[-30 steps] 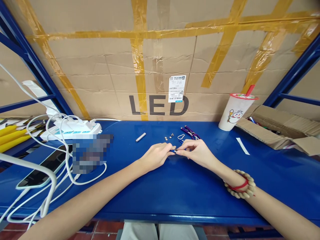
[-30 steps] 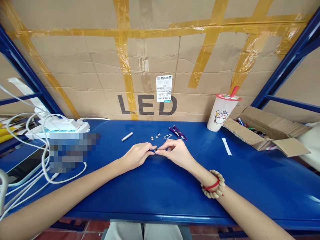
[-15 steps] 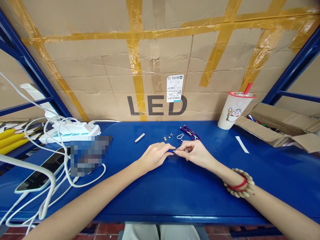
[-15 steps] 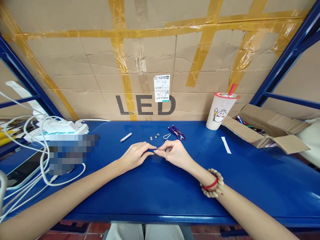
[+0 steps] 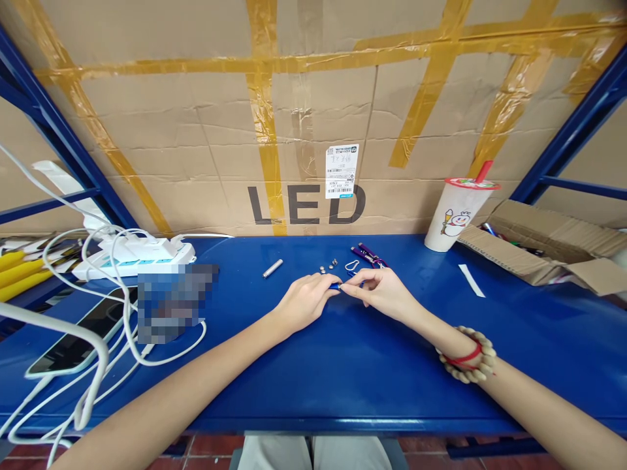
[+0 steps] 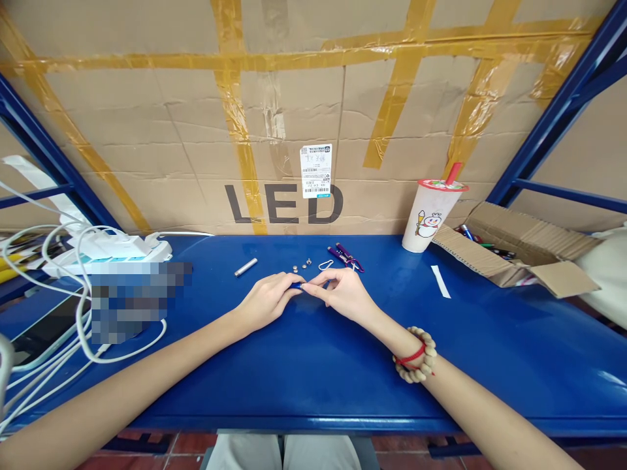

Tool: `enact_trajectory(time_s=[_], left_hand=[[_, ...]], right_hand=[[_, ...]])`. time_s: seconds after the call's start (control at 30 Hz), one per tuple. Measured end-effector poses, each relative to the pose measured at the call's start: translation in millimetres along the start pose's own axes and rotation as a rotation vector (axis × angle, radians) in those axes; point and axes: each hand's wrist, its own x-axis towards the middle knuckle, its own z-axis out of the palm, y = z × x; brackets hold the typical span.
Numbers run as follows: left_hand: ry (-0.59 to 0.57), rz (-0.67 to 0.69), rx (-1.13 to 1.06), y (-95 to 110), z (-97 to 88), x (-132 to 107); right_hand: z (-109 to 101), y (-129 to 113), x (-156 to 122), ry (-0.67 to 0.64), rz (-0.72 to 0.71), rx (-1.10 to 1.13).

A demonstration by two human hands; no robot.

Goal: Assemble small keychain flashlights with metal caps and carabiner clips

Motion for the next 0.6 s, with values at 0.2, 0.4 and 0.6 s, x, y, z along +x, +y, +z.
enact_trajectory(time_s=[0.2,0.4,0.6], left_hand=[[0.016,-0.06,0.007,1.5,-1.7,2.1],[-0.034,-0.211,-0.073,3.9,-6.0,4.3],[-0.039,-0.294,-0.164,4.4,-6.9,4.0]], right_hand=[[-3.6,-1.3,1.3,0.092,-0.078,-0.086],[-14.5,4.1,0.9,0.224,-0.165,-0.708],[-17.9,17.0,3.5,0.112,-0.108,-0.954]])
